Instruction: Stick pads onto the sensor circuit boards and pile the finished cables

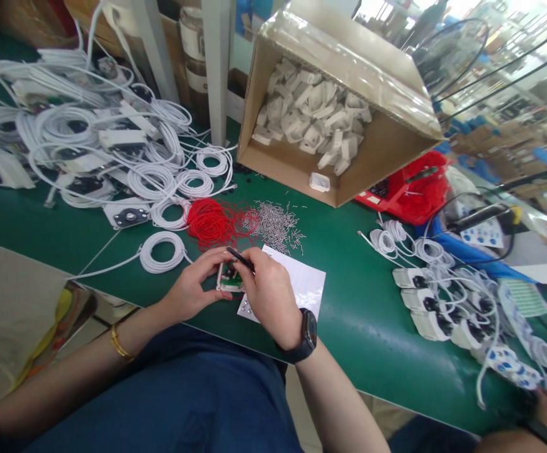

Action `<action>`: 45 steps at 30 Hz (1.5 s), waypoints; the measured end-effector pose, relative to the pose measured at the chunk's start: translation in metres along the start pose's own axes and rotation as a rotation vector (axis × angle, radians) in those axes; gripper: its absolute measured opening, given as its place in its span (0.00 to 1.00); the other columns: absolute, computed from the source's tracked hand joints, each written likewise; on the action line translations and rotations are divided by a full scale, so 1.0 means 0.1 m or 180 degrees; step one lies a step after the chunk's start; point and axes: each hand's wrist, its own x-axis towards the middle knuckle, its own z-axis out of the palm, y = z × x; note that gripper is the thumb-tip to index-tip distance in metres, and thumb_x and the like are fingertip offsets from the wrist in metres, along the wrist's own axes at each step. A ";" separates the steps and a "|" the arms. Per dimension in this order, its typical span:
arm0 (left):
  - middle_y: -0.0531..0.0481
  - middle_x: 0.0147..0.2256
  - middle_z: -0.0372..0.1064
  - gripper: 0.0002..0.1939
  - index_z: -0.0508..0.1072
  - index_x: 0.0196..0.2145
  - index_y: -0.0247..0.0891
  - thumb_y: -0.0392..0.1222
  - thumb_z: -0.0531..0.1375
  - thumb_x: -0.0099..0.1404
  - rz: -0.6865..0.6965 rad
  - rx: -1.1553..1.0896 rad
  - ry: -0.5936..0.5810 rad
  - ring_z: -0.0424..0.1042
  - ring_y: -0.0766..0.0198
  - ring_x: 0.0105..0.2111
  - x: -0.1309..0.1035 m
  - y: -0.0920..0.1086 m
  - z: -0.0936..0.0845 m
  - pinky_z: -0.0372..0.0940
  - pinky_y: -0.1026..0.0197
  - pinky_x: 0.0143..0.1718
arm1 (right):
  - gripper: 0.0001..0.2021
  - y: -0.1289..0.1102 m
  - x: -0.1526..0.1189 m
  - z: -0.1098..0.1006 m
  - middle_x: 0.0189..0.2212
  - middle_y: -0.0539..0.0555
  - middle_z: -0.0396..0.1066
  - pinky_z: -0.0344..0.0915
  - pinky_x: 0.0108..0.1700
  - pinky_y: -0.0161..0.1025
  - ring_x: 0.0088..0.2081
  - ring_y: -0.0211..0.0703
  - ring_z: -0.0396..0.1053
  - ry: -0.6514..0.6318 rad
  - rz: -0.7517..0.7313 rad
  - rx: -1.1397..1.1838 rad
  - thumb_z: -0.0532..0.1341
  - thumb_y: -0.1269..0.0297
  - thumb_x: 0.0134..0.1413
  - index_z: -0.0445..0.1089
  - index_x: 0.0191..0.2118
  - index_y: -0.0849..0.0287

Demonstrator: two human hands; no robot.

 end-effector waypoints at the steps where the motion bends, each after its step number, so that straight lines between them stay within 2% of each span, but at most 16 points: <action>1: 0.41 0.54 0.62 0.32 0.64 0.54 0.44 0.43 0.68 0.53 0.0005 -0.0013 0.0000 0.63 0.51 0.55 0.00 0.01 -0.01 0.59 0.45 0.58 | 0.03 0.01 0.01 0.01 0.28 0.51 0.67 0.54 0.31 0.35 0.29 0.40 0.63 0.0063 -0.0017 -0.0025 0.56 0.68 0.59 0.65 0.34 0.59; 5: 0.40 0.54 0.62 0.30 0.65 0.54 0.43 0.44 0.67 0.53 0.0010 0.0021 -0.0051 0.63 0.50 0.55 -0.01 0.04 -0.04 0.59 0.45 0.57 | 0.04 0.06 0.07 0.02 0.32 0.53 0.65 0.57 0.36 0.36 0.34 0.41 0.63 0.0143 -0.0285 0.0082 0.56 0.70 0.58 0.63 0.31 0.60; 9: 0.39 0.54 0.62 0.29 0.66 0.52 0.42 0.44 0.67 0.53 0.0000 0.0181 -0.0140 0.63 0.50 0.55 -0.03 0.07 -0.06 0.60 0.45 0.57 | 0.06 0.09 0.17 -0.02 0.30 0.51 0.63 0.57 0.37 0.36 0.34 0.40 0.62 -0.0032 -0.0371 0.0390 0.56 0.71 0.57 0.62 0.29 0.59; 11: 0.39 0.55 0.61 0.32 0.63 0.54 0.42 0.43 0.68 0.53 -0.0108 0.0071 -0.0116 0.62 0.50 0.56 -0.06 0.07 -0.06 0.60 0.45 0.56 | 0.07 0.10 0.21 -0.05 0.28 0.50 0.63 0.57 0.36 0.35 0.32 0.38 0.61 -0.0240 -0.0394 0.0449 0.57 0.72 0.57 0.62 0.28 0.60; 13: 0.40 0.57 0.58 0.38 0.57 0.58 0.44 0.42 0.68 0.53 -0.0280 -0.0238 -0.0017 0.61 0.50 0.57 -0.10 0.06 -0.04 0.61 0.47 0.56 | 0.07 0.11 0.23 -0.08 0.26 0.48 0.64 0.55 0.34 0.34 0.30 0.36 0.61 -0.0430 -0.0435 0.0418 0.58 0.71 0.57 0.63 0.27 0.60; 16: 0.41 0.58 0.57 0.45 0.48 0.61 0.45 0.40 0.69 0.52 -0.0433 -0.0669 0.0056 0.59 0.52 0.58 -0.14 0.07 -0.02 0.60 0.48 0.58 | 0.01 0.10 0.26 -0.15 0.30 0.49 0.69 0.57 0.34 0.33 0.31 0.36 0.65 -0.0543 -0.0515 0.0404 0.60 0.71 0.55 0.67 0.34 0.60; 19: 0.40 0.57 0.58 0.43 0.51 0.60 0.43 0.39 0.69 0.52 -0.0494 -0.0695 0.0022 0.59 0.51 0.58 -0.15 0.08 -0.01 0.58 0.47 0.59 | 0.09 0.05 0.30 -0.20 0.37 0.51 0.73 0.60 0.40 0.34 0.38 0.38 0.68 -0.0677 -0.0659 0.0329 0.59 0.71 0.57 0.68 0.44 0.58; 22: 0.38 0.57 0.58 0.40 0.55 0.57 0.41 0.40 0.70 0.50 -0.0587 -0.0673 0.0078 0.60 0.50 0.58 -0.14 0.09 -0.02 0.57 0.45 0.59 | 0.05 -0.02 0.37 -0.23 0.33 0.52 0.72 0.59 0.38 0.34 0.35 0.37 0.68 -0.0895 -0.0837 -0.0177 0.57 0.69 0.60 0.71 0.37 0.60; 24: 0.39 0.55 0.60 0.39 0.57 0.55 0.41 0.40 0.70 0.49 -0.0622 -0.0680 0.0100 0.61 0.50 0.57 -0.13 0.09 -0.02 0.58 0.45 0.59 | 0.07 -0.07 0.42 -0.25 0.29 0.51 0.71 0.57 0.35 0.33 0.32 0.36 0.66 -0.1005 -0.0904 -0.0556 0.58 0.67 0.60 0.71 0.31 0.61; 28: 0.41 0.55 0.60 0.38 0.58 0.54 0.42 0.40 0.71 0.49 -0.0637 -0.0670 0.0080 0.63 0.51 0.56 -0.14 0.09 -0.01 0.59 0.45 0.58 | 0.08 -0.17 0.49 -0.26 0.25 0.49 0.69 0.51 0.29 0.34 0.28 0.36 0.64 -0.1150 -0.0876 -0.1004 0.61 0.65 0.56 0.70 0.27 0.59; 32: 0.41 0.54 0.61 0.37 0.58 0.54 0.43 0.40 0.70 0.50 -0.0580 -0.0568 0.0123 0.63 0.51 0.55 -0.17 0.08 -0.01 0.61 0.47 0.57 | 0.05 -0.24 0.53 -0.23 0.26 0.50 0.70 0.47 0.27 0.35 0.28 0.37 0.64 -0.1144 -0.0764 -0.1317 0.63 0.64 0.54 0.70 0.28 0.58; 37: 0.41 0.54 0.62 0.34 0.59 0.55 0.45 0.41 0.68 0.53 -0.0215 -0.0229 0.0070 0.64 0.50 0.54 -0.16 0.08 -0.03 0.64 0.48 0.53 | 0.12 -0.24 0.54 -0.19 0.25 0.53 0.71 0.45 0.25 0.36 0.26 0.38 0.65 -0.1078 -0.0622 -0.1590 0.60 0.59 0.57 0.71 0.27 0.59; 41: 0.40 0.55 0.60 0.30 0.62 0.54 0.44 0.40 0.66 0.55 0.0140 0.0207 -0.0057 0.62 0.49 0.56 -0.14 0.09 -0.07 0.61 0.45 0.56 | 0.10 -0.20 0.52 -0.23 0.25 0.53 0.71 0.46 0.26 0.36 0.26 0.38 0.66 -0.1114 -0.0677 -0.1466 0.60 0.63 0.57 0.71 0.27 0.59; 45: 0.39 0.56 0.59 0.30 0.60 0.54 0.44 0.38 0.66 0.56 0.0069 0.0050 -0.0010 0.63 0.50 0.56 -0.17 0.06 -0.09 0.62 0.45 0.55 | 0.08 -0.14 0.46 -0.30 0.25 0.51 0.70 0.47 0.27 0.35 0.27 0.36 0.64 -0.1122 -0.0632 -0.1100 0.59 0.66 0.57 0.71 0.28 0.59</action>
